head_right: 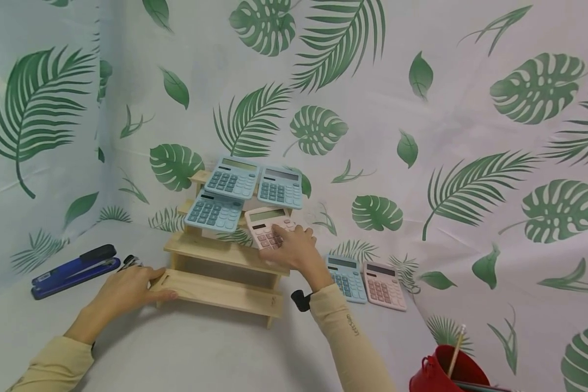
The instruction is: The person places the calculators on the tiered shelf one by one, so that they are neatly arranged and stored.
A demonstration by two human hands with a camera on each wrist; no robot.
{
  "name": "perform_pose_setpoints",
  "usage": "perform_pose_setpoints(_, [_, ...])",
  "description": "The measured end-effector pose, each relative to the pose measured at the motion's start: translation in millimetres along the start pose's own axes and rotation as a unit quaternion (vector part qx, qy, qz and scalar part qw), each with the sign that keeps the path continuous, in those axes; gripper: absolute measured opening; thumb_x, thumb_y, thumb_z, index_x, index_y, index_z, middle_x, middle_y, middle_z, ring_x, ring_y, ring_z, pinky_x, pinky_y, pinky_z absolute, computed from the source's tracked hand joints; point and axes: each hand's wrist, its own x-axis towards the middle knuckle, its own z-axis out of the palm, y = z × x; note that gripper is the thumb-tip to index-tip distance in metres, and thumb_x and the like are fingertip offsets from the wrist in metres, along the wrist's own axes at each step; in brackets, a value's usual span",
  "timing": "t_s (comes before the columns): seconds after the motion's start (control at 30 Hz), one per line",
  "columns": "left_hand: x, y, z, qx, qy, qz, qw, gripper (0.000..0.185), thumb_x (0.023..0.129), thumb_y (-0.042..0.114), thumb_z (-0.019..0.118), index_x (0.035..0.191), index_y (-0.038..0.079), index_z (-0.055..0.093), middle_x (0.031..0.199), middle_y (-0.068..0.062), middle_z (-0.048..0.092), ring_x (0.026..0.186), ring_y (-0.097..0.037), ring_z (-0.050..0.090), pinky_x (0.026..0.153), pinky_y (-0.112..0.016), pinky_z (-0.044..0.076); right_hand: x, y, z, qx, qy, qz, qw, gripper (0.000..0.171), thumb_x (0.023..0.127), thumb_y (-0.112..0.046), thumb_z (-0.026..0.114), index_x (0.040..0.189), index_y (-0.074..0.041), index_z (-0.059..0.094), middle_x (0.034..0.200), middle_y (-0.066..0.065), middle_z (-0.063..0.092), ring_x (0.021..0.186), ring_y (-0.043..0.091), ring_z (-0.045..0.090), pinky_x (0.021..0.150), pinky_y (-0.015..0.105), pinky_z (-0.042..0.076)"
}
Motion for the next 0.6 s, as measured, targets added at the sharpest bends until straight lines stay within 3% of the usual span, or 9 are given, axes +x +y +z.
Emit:
perform_pose_setpoints(0.2, [0.3, -0.9, 0.6, 0.008, 0.005, 0.002, 1.0000, 0.068, 0.073, 0.068, 0.076, 0.110, 0.011, 0.073, 0.086, -0.014, 0.072, 0.063, -0.018, 0.056, 0.050, -0.034, 0.040, 22.0, -12.8, 8.3, 0.006, 0.007, 0.021, 1.000, 0.081, 0.084, -0.069, 0.055, 0.152, -0.027, 0.044, 0.141, 0.029, 0.051, 0.128, 0.054, 0.043, 0.104, 0.067, 0.034])
perform_pose_setpoints(0.37, [-1.5, -1.7, 0.3, -0.003, -0.006, -0.004, 1.0000, 0.065, 0.074, 0.066, 0.076, 0.108, 0.011, 0.072, 0.074, -0.004, 0.064, 0.061, -0.015, 0.049, 0.050, -0.032, 0.036, 39.3, -27.8, 19.2, 0.012, 0.036, 0.043, 0.998, 0.088, 0.088, -0.080, 0.044, 0.152, -0.018, 0.044, 0.143, 0.027, 0.054, 0.136, 0.058, 0.038, 0.112, 0.069, 0.026])
perform_pose_setpoints(0.6, [-1.0, 0.0, -1.1, -0.014, 0.010, 0.007, 0.9998, 0.051, 0.076, 0.063, 0.077, 0.076, 0.017, 0.055, 0.062, 0.005, 0.036, 0.056, -0.013, 0.037, 0.049, -0.029, 0.026, 57.0, -41.2, 26.6, -0.044, 0.080, 0.059, 0.994, 0.093, 0.092, -0.081, 0.034, 0.146, -0.007, 0.051, 0.131, 0.028, 0.063, 0.120, 0.048, 0.057, 0.107, 0.062, 0.033])
